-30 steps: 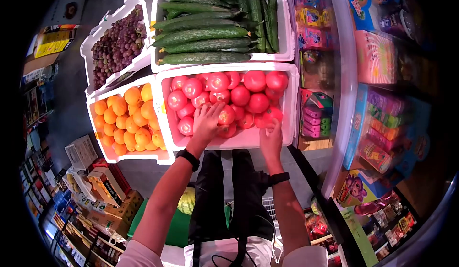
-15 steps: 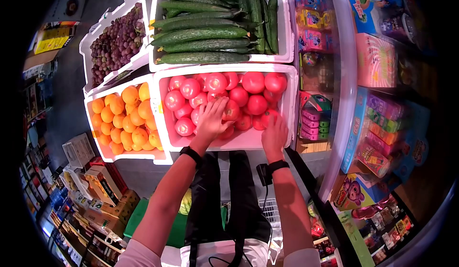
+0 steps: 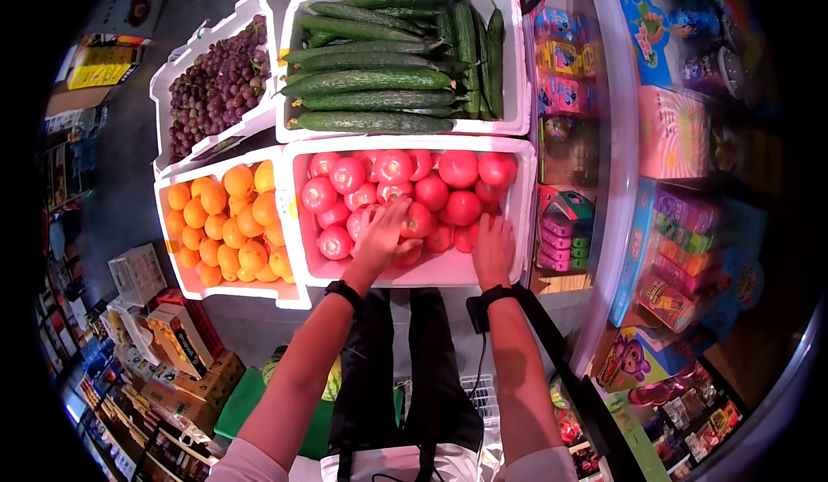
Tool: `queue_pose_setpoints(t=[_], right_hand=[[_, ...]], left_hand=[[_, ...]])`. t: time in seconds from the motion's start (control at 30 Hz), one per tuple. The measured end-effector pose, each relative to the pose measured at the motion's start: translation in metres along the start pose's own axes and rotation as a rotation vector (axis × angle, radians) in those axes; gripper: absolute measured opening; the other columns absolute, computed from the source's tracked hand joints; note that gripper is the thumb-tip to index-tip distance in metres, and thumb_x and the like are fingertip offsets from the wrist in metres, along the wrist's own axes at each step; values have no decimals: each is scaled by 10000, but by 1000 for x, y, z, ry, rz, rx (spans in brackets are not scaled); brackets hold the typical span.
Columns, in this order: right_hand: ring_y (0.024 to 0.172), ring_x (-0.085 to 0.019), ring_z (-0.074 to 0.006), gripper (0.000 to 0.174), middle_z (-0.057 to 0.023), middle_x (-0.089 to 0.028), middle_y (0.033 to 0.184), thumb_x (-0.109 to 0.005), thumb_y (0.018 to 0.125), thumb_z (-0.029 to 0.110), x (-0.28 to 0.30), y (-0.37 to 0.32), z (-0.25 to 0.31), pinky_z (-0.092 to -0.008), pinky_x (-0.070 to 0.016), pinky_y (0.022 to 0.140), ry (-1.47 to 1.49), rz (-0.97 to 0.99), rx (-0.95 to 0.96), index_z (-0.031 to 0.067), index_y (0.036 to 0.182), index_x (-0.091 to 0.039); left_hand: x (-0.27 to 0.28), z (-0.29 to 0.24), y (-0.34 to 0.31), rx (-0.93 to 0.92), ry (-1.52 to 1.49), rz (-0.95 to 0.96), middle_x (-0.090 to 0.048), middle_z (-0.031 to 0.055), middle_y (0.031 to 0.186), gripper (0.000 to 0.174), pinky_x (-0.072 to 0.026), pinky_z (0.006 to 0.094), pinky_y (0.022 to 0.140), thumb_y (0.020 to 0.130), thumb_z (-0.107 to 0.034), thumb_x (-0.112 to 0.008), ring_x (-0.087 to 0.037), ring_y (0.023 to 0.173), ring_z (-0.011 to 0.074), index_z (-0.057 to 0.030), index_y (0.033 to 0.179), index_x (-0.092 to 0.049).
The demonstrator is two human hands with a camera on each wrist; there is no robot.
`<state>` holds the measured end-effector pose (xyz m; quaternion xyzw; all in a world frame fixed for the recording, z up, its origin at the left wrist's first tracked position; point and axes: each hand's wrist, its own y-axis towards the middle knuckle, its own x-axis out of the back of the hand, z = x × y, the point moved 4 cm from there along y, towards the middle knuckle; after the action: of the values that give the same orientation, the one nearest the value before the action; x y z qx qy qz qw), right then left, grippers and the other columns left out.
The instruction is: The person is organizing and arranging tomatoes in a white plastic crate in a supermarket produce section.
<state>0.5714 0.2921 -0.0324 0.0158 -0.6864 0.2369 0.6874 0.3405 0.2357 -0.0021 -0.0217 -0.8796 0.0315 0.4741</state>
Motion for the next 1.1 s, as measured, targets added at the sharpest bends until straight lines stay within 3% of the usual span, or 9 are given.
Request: queue_pose_setpoints(t=[0.03,0.23,0.37,0.47,0.57,0.73,0.83,0.93,1.1], right_hand=[[1100,-530,-396,736,-200,-553,1183,-830,650,122,0,1,0,-461,-476,949,22,78,-15,36,1311,-519],[1126,-554,-404,826,-223,-591,1176,-866,570,263,24,-9,11,-465,-469,986,220,184,-42,37,1291,-535],[1142,-568,-413,838,-231,-616,1172,-874,563,300,26,-24,13,-470,-463,1006,209,67,-28,34,1289,-550],[1128,-583,-427,850,-246,-619,1202,-883,571,329,17,-32,8,-466,-464,1011,292,228,-147,27,1295,-556],[1161,-599,-375,796,-211,-621,1246,-876,653,320,10,-41,4,-442,-479,1006,614,267,-211,17,1313,-550],[1223,-573,-257,664,-132,-583,1301,-791,831,203,-1,-58,-4,-381,-503,1013,1555,289,-350,47,1400,-486],[1214,-577,-276,709,-129,-537,1360,-780,832,233,20,-62,4,-433,-499,1029,1903,406,-473,45,1426,-441],[1216,-579,-311,708,-157,-526,1379,-744,845,302,25,-65,3,-518,-454,1088,1976,432,-394,48,1427,-432],[1151,-606,-322,682,-180,-558,1321,-650,878,408,20,-78,3,-467,-513,997,2086,422,-565,42,1413,-438]], left_hand=[[1,-1,0,-37,26,-24,-531,109,1436,816,-372,480,1062,773,-458,-762,-534,1251,281,-46,1415,-471],[3,-1,-1,-74,104,-91,-553,138,1381,790,-384,496,1048,815,-505,-698,-529,1221,320,-26,1405,-482],[3,0,-1,-51,100,-71,-562,159,1337,792,-386,494,1045,820,-517,-681,-525,1185,340,-19,1405,-488],[4,0,1,-40,73,-37,-563,171,1309,814,-387,488,1047,796,-507,-705,-525,1155,343,-18,1411,-491],[3,1,-1,-3,76,-26,-558,171,1318,848,-387,476,1052,775,-506,-722,-524,1151,340,-7,1418,-482],[8,-3,-3,-35,54,-98,-542,175,1349,923,-381,472,1067,719,-498,-769,-518,1177,336,1,1433,-462],[9,-4,-5,-36,55,-110,-534,177,1365,949,-376,478,1076,703,-495,-781,-512,1201,336,-4,1444,-450],[11,-4,-7,-44,47,-123,-523,170,1386,952,-374,481,1081,703,-486,-783,-504,1221,337,-10,1453,-441],[10,-1,-14,-34,32,-71,-504,154,1419,867,-374,467,1086,740,-444,-774,-495,1248,334,-37,1440,-465]])
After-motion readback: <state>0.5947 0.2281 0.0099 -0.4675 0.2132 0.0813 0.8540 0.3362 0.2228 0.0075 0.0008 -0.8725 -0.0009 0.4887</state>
